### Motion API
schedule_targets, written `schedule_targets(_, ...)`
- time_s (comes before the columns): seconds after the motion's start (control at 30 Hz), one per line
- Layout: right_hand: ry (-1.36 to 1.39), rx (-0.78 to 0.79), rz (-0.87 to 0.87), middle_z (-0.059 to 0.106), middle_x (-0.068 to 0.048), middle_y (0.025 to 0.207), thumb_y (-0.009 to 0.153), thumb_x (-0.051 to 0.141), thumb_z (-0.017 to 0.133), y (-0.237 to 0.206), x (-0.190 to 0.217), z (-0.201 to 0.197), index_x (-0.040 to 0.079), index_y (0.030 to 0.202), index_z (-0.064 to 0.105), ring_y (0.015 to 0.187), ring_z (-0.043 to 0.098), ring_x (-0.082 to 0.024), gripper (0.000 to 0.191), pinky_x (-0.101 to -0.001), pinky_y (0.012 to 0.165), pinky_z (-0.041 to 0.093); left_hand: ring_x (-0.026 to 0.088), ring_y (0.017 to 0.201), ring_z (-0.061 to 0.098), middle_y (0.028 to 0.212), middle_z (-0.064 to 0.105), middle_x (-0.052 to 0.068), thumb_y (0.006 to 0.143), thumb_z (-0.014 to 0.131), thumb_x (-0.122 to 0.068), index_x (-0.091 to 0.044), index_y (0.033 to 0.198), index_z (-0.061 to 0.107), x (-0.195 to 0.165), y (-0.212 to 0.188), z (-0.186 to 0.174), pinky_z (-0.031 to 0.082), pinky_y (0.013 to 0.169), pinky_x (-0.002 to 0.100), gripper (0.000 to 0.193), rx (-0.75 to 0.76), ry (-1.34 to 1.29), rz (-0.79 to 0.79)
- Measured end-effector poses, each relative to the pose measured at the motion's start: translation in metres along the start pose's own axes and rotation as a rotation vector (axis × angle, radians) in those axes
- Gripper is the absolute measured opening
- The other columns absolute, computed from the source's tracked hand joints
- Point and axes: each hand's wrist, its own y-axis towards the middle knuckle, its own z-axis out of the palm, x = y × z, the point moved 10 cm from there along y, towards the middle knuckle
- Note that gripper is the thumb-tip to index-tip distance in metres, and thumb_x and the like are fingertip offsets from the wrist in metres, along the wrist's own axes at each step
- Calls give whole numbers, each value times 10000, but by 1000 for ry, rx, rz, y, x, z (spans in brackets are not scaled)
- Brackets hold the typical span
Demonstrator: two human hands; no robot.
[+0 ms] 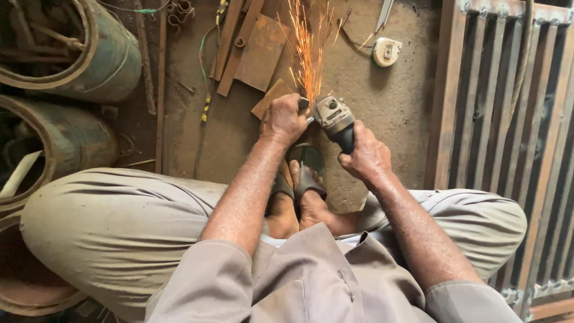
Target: The person sits on the floor of a metal workshop and uses an angle grinder to grind the ends of steel rods, producing sparks. They reposition each rod and grind several pieces, then handle the ground rods near a welded metal gate frame.
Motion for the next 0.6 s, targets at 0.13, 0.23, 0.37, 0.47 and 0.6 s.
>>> schedule_targets(0.13, -2, 36, 27, 656, -225, 1194, 723, 270, 781, 0, 0, 0, 108, 1383, 432, 1073, 656, -443, 764, -527, 908, 524, 395, 928, 696, 954, 726, 152, 846, 722, -200, -96, 912, 697, -9, -8, 0, 551, 783, 505, 125, -44, -5, 44)
schedule_targets(0.23, 13, 35, 90, 654, -225, 1201, 730, 276, 781, 5, -10, -10, 100, 1357, 436, 1089, 650, -441, 737, -527, 910, 521, 398, 917, 692, 955, 716, 151, 859, 724, -209, -86, 901, 678, -16, -12, 2, 554, 771, 500, 138, -38, 15, 83)
schedule_targets(0.37, 8, 29, 58, 658, -227, 1197, 737, 268, 769, 1, -5, -12, 93, 1327, 445, 1094, 652, -441, 696, -528, 916, 521, 404, 908, 690, 961, 705, 151, 870, 721, -206, -96, 909, 667, -17, -15, 2, 556, 768, 505, 129, -29, 31, 76)
schedule_targets(0.47, -17, 72, 11, 654, -236, 1182, 726, 271, 772, -7, 8, 2, 92, 1348, 430, 1078, 655, -445, 732, -527, 915, 524, 409, 911, 690, 965, 698, 148, 863, 719, -205, -89, 902, 644, -20, -18, 2, 558, 763, 504, 144, -17, 43, 87)
schedule_targets(0.6, -11, 85, 35, 658, -239, 1178, 732, 262, 765, -5, 8, 4, 86, 1329, 441, 1072, 659, -447, 702, -531, 919, 523, 409, 894, 689, 964, 691, 143, 857, 706, -193, -92, 906, 633, -25, -23, 4, 559, 754, 502, 133, -15, 54, 143)
